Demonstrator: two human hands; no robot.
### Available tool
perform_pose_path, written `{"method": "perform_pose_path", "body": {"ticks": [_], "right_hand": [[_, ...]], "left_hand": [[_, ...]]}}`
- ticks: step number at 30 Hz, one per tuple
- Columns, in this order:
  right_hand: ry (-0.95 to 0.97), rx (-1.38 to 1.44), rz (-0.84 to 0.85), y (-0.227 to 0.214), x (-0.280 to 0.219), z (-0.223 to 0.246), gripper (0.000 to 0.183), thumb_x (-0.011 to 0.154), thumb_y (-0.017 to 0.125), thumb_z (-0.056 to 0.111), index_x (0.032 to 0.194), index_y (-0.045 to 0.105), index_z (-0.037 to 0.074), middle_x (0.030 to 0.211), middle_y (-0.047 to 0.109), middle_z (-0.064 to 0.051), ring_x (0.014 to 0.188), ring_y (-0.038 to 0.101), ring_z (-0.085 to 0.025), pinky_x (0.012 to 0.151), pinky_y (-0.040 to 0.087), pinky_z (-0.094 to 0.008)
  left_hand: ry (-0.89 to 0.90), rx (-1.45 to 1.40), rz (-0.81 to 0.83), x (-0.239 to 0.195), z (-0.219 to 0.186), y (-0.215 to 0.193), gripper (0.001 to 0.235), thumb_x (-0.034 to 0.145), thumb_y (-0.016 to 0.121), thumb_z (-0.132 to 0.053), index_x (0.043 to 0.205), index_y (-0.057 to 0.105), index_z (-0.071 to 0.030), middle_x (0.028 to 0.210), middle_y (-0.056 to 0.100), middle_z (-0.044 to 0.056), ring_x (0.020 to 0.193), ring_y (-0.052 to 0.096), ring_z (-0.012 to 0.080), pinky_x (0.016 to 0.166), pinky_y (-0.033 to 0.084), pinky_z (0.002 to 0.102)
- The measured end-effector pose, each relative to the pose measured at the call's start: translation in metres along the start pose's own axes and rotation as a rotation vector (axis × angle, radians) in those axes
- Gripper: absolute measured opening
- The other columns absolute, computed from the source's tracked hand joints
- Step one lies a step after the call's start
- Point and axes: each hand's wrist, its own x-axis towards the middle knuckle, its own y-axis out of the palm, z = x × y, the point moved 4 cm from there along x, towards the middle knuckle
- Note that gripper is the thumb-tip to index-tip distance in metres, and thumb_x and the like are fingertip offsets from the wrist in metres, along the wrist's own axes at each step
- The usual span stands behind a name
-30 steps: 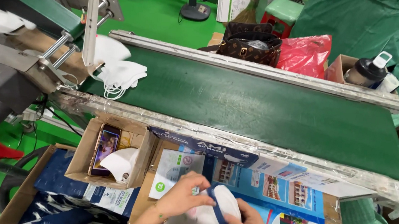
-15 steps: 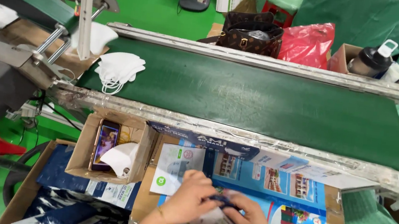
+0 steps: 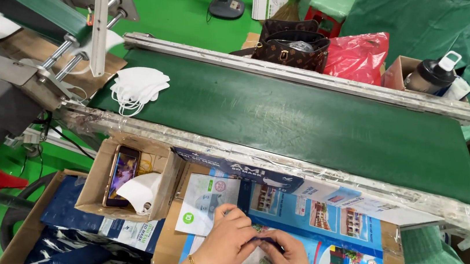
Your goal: Packaging face masks into plastic bags and arranging them on a conveyor belt.
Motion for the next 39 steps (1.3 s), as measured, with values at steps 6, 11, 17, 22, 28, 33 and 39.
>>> {"method": "perform_pose_path", "body": {"ticks": [6,11,17,22,28,33,39], "right_hand": [[-0.081,0.076,0.038,-0.006,0.001,0.009,0.013,0.088,0.069,0.002,0.100,0.073,-0.001,0.110,0.073,-0.010,0.100,0.070,-0.017,0.086,0.056,-0.032],[-0.169,-0.040,-0.018,-0.002,0.002,0.011,0.017,0.085,0.072,0.002,0.102,0.072,0.000,0.109,0.074,-0.009,0.103,0.070,-0.018,0.089,0.054,-0.031],[-0.095,-0.053,-0.009,-0.008,0.002,0.017,0.017,0.085,0.073,0.006,0.101,0.072,0.001,0.102,0.076,-0.008,0.096,0.071,-0.019,0.086,0.055,-0.033],[0.117,-0.439,0.004,-0.018,0.004,0.025,0.015,0.086,0.074,0.016,0.097,0.074,0.006,0.081,0.068,-0.010,0.075,0.066,-0.022,0.072,0.053,-0.034],[-0.041,-0.326,0.084,-0.024,0.004,0.013,0.009,0.085,0.071,0.013,0.088,0.071,0.004,0.076,0.068,-0.008,0.071,0.066,-0.021,0.068,0.054,-0.034],[0.117,-0.474,0.136,-0.056,0.004,-0.044,0.019,0.086,0.076,0.019,0.091,0.070,0.002,0.079,0.070,-0.010,0.075,0.067,-0.021,0.073,0.055,-0.032],[0.002,0.618,-0.642,-0.112,0.003,-0.041,0.043,0.107,0.053,0.035,0.126,0.062,-0.003,0.120,0.072,-0.011,0.108,0.069,-0.023,0.097,0.055,-0.038]], "left_hand": [[-0.059,0.017,-0.057,0.004,-0.004,-0.017,0.013,0.084,0.076,-0.022,0.086,0.074,-0.010,0.084,0.062,0.005,0.095,0.056,0.0282,0.099,0.030,0.050],[0.001,0.038,-0.015,-0.001,-0.009,-0.008,0.008,0.087,0.071,-0.017,0.092,0.072,-0.010,0.088,0.061,0.004,0.100,0.056,0.0270,0.103,0.030,0.050],[-0.008,0.042,-0.068,-0.006,0.001,-0.008,0.009,0.086,0.071,-0.015,0.094,0.072,-0.011,0.090,0.060,0.003,0.101,0.056,0.0262,0.107,0.029,0.050],[-0.067,-0.070,-0.116,0.005,-0.009,-0.029,0.014,0.080,0.079,-0.019,0.091,0.077,-0.011,0.085,0.060,0.004,0.096,0.056,0.0267,0.102,0.025,0.052],[-0.146,-0.074,-0.178,-0.002,0.005,-0.025,0.009,0.086,0.078,-0.020,0.089,0.076,-0.011,0.087,0.064,0.001,0.096,0.058,0.0224,0.102,0.029,0.044],[-0.144,-0.033,-0.302,-0.008,0.024,-0.023,0.009,0.087,0.076,-0.020,0.092,0.077,-0.013,0.098,0.066,0.003,0.105,0.059,0.0252,0.105,0.032,0.045],[-0.148,0.176,-0.423,0.032,0.090,-0.065,0.048,0.090,0.074,-0.028,0.130,0.059,-0.007,0.140,0.059,0.016,0.137,0.049,0.0371,0.119,0.027,0.058]]}}
